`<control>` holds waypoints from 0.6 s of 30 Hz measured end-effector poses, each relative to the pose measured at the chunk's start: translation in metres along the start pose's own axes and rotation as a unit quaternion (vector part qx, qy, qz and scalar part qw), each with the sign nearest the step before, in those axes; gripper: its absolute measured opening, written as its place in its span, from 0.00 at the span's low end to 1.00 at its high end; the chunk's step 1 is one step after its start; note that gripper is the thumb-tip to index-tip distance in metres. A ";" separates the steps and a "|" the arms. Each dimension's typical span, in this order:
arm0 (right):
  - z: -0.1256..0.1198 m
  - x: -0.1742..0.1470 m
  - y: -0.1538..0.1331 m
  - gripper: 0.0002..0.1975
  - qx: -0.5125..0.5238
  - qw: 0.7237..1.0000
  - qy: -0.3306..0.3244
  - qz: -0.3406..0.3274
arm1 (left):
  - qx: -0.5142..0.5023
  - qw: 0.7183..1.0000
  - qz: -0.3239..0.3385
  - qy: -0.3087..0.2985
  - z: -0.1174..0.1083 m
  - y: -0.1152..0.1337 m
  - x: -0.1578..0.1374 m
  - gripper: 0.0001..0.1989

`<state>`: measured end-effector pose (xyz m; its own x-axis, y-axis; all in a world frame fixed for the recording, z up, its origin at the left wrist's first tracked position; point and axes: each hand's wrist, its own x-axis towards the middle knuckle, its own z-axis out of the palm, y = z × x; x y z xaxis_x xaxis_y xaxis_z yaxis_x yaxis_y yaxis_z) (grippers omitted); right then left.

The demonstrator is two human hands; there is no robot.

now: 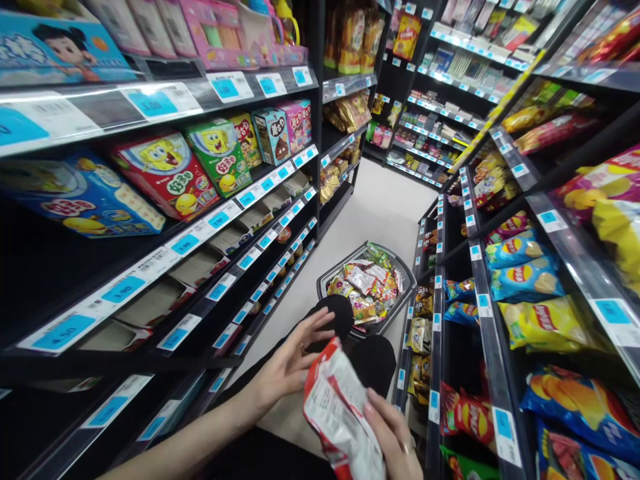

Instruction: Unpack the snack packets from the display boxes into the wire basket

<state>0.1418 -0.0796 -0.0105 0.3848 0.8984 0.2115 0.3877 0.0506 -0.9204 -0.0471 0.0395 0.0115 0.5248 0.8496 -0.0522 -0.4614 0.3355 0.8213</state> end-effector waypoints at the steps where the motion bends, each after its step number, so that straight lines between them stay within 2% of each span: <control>1: -0.002 0.004 -0.006 0.17 -0.055 0.996 0.021 -0.068 | -0.042 0.999 -0.026 -0.011 0.000 -0.002 -0.001 0.37; 3: -0.002 0.013 -0.015 0.23 -0.175 0.961 0.043 -0.208 | -0.118 0.985 -0.103 -0.070 0.004 -0.005 -0.004 0.41; 5: 0.001 0.020 -0.019 0.28 -0.251 0.924 0.025 -0.289 | -0.131 0.974 -0.161 -0.087 0.011 -0.005 -0.007 0.39; 7: 0.006 0.023 -0.018 0.31 -0.273 0.911 -0.002 -0.309 | -0.107 0.976 -0.189 -0.027 0.019 -0.003 -0.007 0.32; 8: 0.007 0.023 -0.016 0.32 -0.270 0.915 -0.011 -0.300 | -0.098 0.975 -0.199 0.011 0.023 -0.002 -0.007 0.29; 10: 0.009 0.020 -0.010 0.32 -0.237 0.941 -0.006 -0.242 | -0.099 0.970 -0.211 0.067 0.028 0.000 -0.004 0.26; 11: 0.009 0.018 -0.007 0.30 -0.196 0.962 0.007 -0.188 | -0.104 0.968 -0.215 0.083 0.029 0.000 -0.003 0.26; 13: 0.009 0.012 -0.004 0.26 -0.035 0.998 0.028 -0.043 | -0.113 0.966 -0.210 0.099 0.030 -0.001 -0.001 0.25; 14: 0.009 0.009 -0.003 0.27 0.073 0.996 0.025 0.036 | -0.121 0.966 -0.205 0.101 0.031 -0.002 -0.001 0.24; 16: 0.010 0.004 -0.003 0.36 0.246 0.956 0.010 0.157 | -0.143 0.965 -0.197 0.095 0.032 -0.004 -0.001 0.23; 17: 0.009 0.002 -0.003 0.38 0.278 0.941 0.009 0.191 | -0.153 0.965 -0.195 0.090 0.033 -0.005 -0.001 0.23; 18: 0.009 0.000 -0.003 0.40 0.266 0.942 0.015 0.206 | -0.157 0.966 -0.188 0.087 0.033 -0.005 0.000 0.22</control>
<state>0.1332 -0.0757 -0.0111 0.4377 0.8772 -0.1974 -0.2708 -0.0807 -0.9593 -0.0212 0.0241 0.0262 0.5822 0.6897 -0.4306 -0.4694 0.7176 0.5145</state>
